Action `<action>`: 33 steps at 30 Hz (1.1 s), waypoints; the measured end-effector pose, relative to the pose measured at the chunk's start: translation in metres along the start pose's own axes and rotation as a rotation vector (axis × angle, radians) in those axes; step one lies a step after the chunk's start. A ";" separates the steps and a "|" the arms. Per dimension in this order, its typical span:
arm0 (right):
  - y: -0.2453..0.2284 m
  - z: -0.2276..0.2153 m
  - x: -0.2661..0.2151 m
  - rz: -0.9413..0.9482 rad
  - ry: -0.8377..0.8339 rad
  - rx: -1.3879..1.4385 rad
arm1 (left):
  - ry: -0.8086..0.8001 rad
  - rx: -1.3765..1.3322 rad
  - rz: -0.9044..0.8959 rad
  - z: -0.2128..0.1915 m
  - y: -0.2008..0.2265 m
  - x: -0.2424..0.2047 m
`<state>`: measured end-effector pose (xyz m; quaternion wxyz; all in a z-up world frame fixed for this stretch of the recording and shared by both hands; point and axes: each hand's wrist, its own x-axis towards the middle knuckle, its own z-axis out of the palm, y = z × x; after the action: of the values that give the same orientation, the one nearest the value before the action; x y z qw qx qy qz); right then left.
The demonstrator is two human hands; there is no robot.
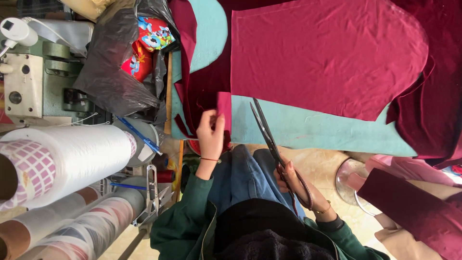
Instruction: The person lays out a piece of maroon fabric on a table and smooths it flat. They then use a pair of large shears to cut the fabric along a curved edge, separating a shaped piece from the main sheet.
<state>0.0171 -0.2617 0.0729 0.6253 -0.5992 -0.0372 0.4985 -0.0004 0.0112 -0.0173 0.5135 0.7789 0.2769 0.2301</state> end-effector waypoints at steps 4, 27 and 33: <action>0.001 0.015 0.013 0.036 -0.031 -0.035 | 0.045 -0.411 -0.202 -0.011 -0.041 -0.002; 0.021 0.109 0.137 0.048 0.241 0.218 | -0.145 -0.374 -0.181 -0.035 0.007 -0.004; 0.020 0.114 0.139 0.056 0.260 0.195 | -0.154 -0.341 -0.164 -0.039 0.010 -0.003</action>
<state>0.0017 -0.0916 0.0124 0.6660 -0.5958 0.1093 0.4353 -0.0254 0.0324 0.0065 0.6745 0.6708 0.2566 0.1708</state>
